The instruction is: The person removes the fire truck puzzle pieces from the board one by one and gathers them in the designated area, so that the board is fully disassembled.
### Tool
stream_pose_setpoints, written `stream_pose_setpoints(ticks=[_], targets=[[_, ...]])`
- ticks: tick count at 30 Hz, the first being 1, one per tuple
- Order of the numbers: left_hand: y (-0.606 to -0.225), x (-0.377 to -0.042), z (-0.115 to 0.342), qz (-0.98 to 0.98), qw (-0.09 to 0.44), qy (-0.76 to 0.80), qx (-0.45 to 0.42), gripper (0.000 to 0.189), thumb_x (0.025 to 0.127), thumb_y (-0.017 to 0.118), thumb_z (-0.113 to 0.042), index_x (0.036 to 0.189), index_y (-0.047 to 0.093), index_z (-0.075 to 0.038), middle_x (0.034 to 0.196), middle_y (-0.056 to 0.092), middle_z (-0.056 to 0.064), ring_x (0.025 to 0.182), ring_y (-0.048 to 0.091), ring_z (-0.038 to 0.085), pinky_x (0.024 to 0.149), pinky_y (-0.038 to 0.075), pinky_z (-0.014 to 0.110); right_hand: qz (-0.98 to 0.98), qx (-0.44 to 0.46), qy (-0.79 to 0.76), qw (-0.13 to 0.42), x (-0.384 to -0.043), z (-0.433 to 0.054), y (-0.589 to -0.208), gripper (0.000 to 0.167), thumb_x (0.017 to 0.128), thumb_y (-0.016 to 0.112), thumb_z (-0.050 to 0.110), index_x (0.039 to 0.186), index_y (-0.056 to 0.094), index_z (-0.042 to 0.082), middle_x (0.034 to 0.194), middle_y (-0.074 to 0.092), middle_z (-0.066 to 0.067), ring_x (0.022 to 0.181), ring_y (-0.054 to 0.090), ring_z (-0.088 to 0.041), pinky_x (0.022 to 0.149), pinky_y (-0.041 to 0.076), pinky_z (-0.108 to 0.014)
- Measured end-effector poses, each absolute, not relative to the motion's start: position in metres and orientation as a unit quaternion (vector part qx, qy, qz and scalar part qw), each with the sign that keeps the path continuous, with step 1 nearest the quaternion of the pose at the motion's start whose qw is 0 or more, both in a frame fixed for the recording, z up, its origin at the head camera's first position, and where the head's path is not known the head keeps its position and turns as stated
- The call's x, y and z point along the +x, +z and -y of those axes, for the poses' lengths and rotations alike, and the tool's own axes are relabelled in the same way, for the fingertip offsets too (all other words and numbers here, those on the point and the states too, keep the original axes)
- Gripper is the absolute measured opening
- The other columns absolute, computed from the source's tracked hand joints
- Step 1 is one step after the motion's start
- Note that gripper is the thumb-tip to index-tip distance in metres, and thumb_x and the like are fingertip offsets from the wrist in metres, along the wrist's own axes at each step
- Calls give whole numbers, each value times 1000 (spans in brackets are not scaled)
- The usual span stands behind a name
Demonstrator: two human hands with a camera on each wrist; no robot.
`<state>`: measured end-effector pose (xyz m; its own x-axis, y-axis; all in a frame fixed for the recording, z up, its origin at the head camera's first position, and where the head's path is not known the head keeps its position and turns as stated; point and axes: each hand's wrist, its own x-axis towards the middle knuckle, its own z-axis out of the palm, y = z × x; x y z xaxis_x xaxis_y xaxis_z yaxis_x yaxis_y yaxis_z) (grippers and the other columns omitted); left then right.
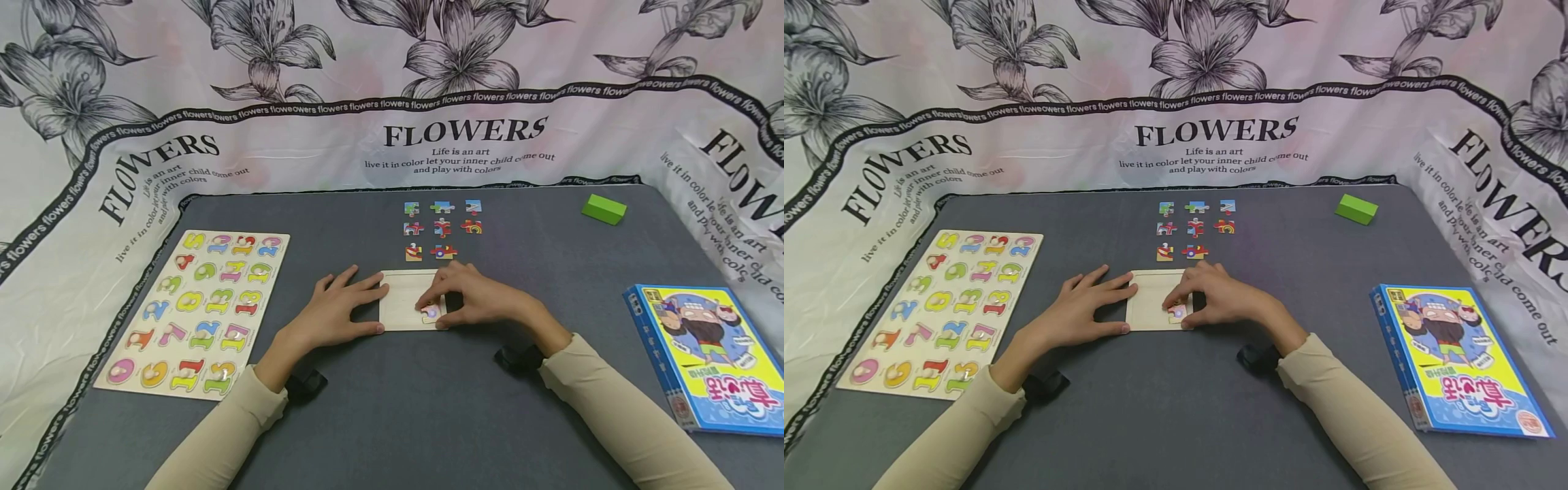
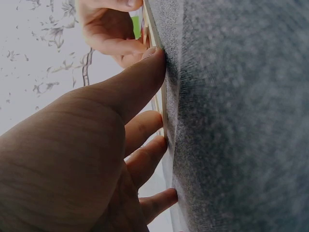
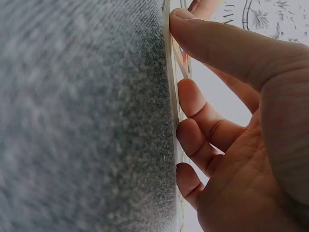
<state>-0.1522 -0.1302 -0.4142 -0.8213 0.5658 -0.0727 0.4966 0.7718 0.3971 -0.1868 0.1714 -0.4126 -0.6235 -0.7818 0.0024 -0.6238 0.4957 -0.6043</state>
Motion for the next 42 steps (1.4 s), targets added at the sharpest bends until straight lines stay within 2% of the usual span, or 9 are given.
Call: stream_pose_setpoints(ticks=[12, 24, 42], targets=[[-414, -152, 131, -935, 89, 183, 290, 73, 91, 73, -50, 155, 46, -26, 167, 34, -2, 157, 18, 42, 118, 13, 73, -852, -409, -293, 142, -186, -171, -413, 39, 81, 87, 23, 118, 76, 31, 98, 66, 11, 99, 48, -13, 90, 30, -40], [-416, -152, 133, -937, 92, 181, 284, 73, 91, 71, -52, 155, 45, -27, 167, 33, -4, 158, 17, 40, 119, 12, 73, -848, -416, -295, 143, -188, -168, -414, 37, 83, 85, 22, 119, 76, 26, 106, 69, 11, 101, 52, -10, 94, 37, -42], [-418, -153, 134, -937, 94, 180, 284, 73, 92, 71, -52, 155, 45, -28, 167, 32, -4, 158, 17, 39, 118, 12, 73, -846, -402, -325, 131, -197, -176, -415, 37, 87, 81, 19, 123, 75, 19, 103, 66, 5, 95, 54, -16, 84, 46, -35]])
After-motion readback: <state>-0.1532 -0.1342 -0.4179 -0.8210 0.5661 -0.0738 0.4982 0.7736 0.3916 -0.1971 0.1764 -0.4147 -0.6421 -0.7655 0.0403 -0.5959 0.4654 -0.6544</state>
